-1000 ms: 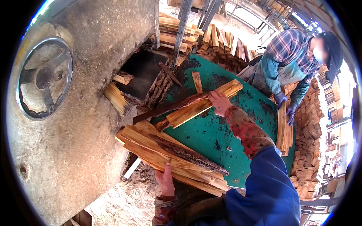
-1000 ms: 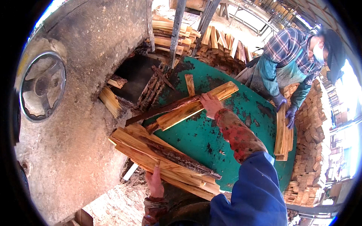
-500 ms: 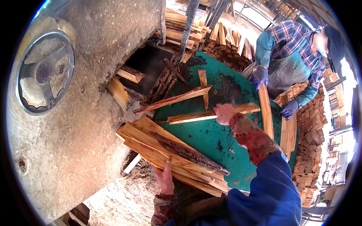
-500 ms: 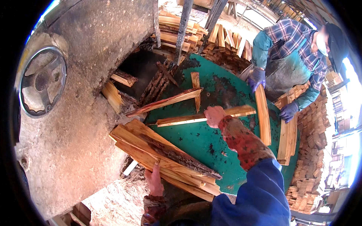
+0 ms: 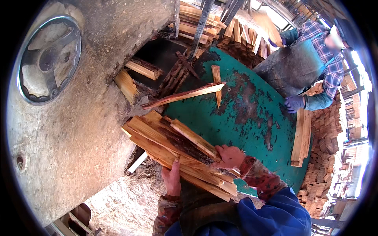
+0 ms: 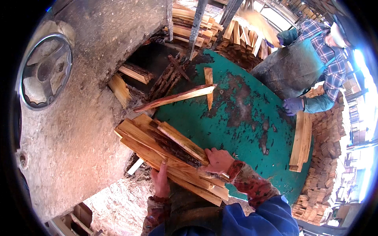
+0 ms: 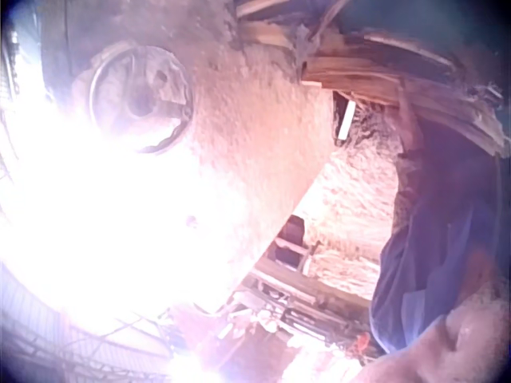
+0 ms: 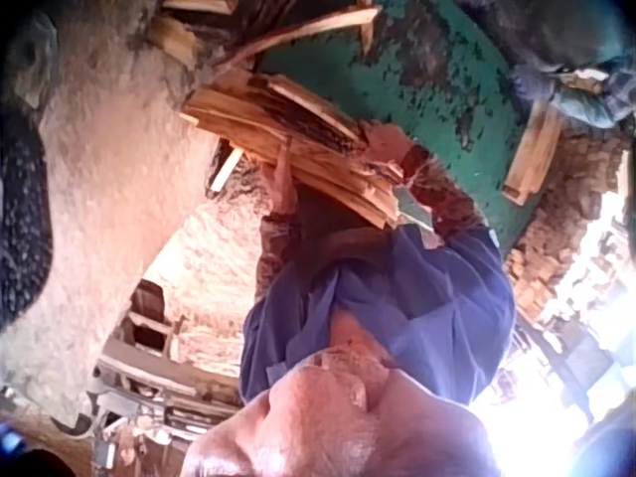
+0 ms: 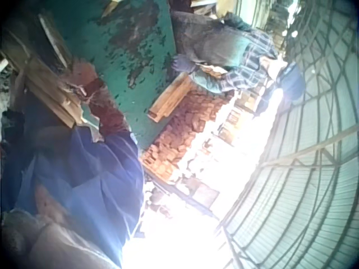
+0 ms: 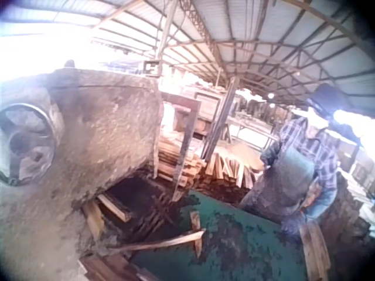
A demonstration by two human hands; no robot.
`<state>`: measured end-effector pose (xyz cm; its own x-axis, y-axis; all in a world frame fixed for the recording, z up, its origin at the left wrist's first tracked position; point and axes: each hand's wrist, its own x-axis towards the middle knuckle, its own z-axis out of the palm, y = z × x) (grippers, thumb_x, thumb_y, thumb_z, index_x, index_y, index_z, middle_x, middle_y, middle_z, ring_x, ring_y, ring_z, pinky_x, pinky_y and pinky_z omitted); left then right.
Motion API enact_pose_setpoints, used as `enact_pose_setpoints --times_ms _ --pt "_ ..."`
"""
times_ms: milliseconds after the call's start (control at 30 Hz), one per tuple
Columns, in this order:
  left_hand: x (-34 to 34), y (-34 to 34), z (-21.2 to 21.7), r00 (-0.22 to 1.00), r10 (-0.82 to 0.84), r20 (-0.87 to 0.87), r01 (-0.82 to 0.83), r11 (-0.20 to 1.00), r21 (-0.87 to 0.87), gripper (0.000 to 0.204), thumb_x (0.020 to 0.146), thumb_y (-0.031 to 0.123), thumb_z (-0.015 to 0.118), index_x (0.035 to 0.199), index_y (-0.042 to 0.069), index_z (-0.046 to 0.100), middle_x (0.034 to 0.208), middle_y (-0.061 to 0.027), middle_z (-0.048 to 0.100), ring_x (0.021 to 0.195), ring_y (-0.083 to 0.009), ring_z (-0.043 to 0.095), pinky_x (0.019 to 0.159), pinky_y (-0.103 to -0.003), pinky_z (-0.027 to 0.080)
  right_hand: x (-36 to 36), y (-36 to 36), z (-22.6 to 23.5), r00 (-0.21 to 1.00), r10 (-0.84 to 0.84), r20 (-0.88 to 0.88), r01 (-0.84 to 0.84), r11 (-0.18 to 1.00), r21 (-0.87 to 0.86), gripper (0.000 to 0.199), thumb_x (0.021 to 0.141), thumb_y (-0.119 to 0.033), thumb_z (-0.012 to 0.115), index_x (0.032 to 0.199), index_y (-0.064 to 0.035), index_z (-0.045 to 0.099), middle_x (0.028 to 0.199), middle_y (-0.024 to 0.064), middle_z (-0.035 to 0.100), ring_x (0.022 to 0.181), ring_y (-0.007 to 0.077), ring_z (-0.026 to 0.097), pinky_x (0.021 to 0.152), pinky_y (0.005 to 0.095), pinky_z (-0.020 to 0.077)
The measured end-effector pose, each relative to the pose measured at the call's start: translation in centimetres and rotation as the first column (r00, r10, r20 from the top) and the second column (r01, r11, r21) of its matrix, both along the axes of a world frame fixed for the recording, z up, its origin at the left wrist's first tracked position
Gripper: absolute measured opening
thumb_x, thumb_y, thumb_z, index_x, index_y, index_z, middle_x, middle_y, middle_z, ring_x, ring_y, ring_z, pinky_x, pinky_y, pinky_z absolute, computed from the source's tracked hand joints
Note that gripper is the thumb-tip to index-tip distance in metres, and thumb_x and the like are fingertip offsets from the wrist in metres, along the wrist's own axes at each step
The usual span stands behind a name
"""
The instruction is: The person picks up cut wooden planks from a green worktable and stacks them on a nearby rack. The person repeats this process, moving planks one by one or in small groups, while another worker continues cutting wood in the background.
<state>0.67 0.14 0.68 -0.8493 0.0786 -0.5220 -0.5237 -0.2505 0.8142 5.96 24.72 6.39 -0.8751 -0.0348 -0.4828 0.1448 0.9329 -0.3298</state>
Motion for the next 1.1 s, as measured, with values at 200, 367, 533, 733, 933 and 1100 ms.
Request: enact_pose_setpoints --times_ms 200,367,533,733,933,1100 --pt "0.1 -0.2 -0.2 0.998 -0.026 -0.056 0.026 1.000 0.000 0.046 0.089 0.026 0.070 0.117 -0.008 0.056 0.111 -0.0116 0.063 0.098 -0.0168 0.057 0.086 -0.032 0.046 -3.3 -1.7 3.3 0.997 -0.064 -0.038 0.065 0.998 0.022 0.092 0.075 -0.070 0.061 0.126 0.0049 0.048 0.097 0.0237 0.058 0.089 0.0413 0.059 0.076 0.0480 0.0470" --pt "0.4 -0.2 -0.9 0.998 -0.015 -0.063 0.018 0.998 0.054 0.046 0.091 0.026 0.067 0.119 -0.008 0.055 0.112 -0.0122 0.062 0.098 -0.0165 0.057 0.087 -0.032 0.046 -7.5 -5.2 4.1 0.956 0.029 -0.291 -0.061 0.993 -0.102 0.076 0.085 -0.060 0.058 0.126 0.0037 0.049 0.102 0.0224 0.057 0.087 0.0403 0.061 0.076 0.0459 0.0490" --pt "0.5 -0.6 -0.7 0.997 -0.017 -0.078 0.024 0.996 0.082 0.048 0.091 0.026 0.067 0.123 -0.008 0.052 0.114 -0.0119 0.061 0.099 -0.0164 0.056 0.087 -0.031 0.046 -13.4 -3.1 2.6 0.867 -0.008 -0.498 0.016 1.000 0.013 0.055 0.086 -0.036 0.064 0.126 -0.0005 0.051 0.122 0.0201 0.051 0.107 0.0374 0.056 0.087 0.0433 0.0498" --pt "0.6 -0.5 -1.3 0.993 -0.051 -0.108 0.057 0.997 0.061 0.047 0.094 0.027 0.062 0.125 -0.006 0.049 0.114 -0.0095 0.059 0.101 -0.0163 0.055 0.087 -0.031 0.046 -20.9 6.4 -2.9 0.803 0.217 -0.555 0.044 0.907 0.419 0.046 0.079 -0.019 0.065 0.122 -0.0092 0.053 0.108 0.0120 0.052 0.107 0.0325 0.052 0.086 0.0437 0.0433" --pt "0.4 -0.7 -0.4 0.994 -0.019 -0.107 0.026 0.997 0.070 0.051 0.093 0.027 0.065 0.127 -0.007 0.049 0.120 -0.0107 0.057 0.104 -0.0161 0.053 0.090 -0.031 0.044 -18.3 4.8 -3.1 0.918 0.252 -0.306 -0.152 0.937 0.315 0.021 0.086 -0.025 0.059 0.094 -0.0051 0.059 0.091 0.0135 0.056 0.087 0.0339 0.059 0.068 0.0448 0.0480" --pt "0.3 -0.5 -0.5 0.990 -0.060 -0.128 0.067 0.996 0.052 0.051 0.093 0.027 0.065 0.126 -0.007 0.049 0.120 -0.0115 0.057 0.105 -0.0170 0.053 0.091 -0.031 0.044 -11.3 3.7 -1.1 0.921 0.035 -0.388 -0.011 0.998 0.063 0.024 0.086 -0.026 0.059 0.090 -0.0019 0.060 0.086 0.0163 0.055 0.077 0.0378 0.059 0.067 0.0481 0.0476"
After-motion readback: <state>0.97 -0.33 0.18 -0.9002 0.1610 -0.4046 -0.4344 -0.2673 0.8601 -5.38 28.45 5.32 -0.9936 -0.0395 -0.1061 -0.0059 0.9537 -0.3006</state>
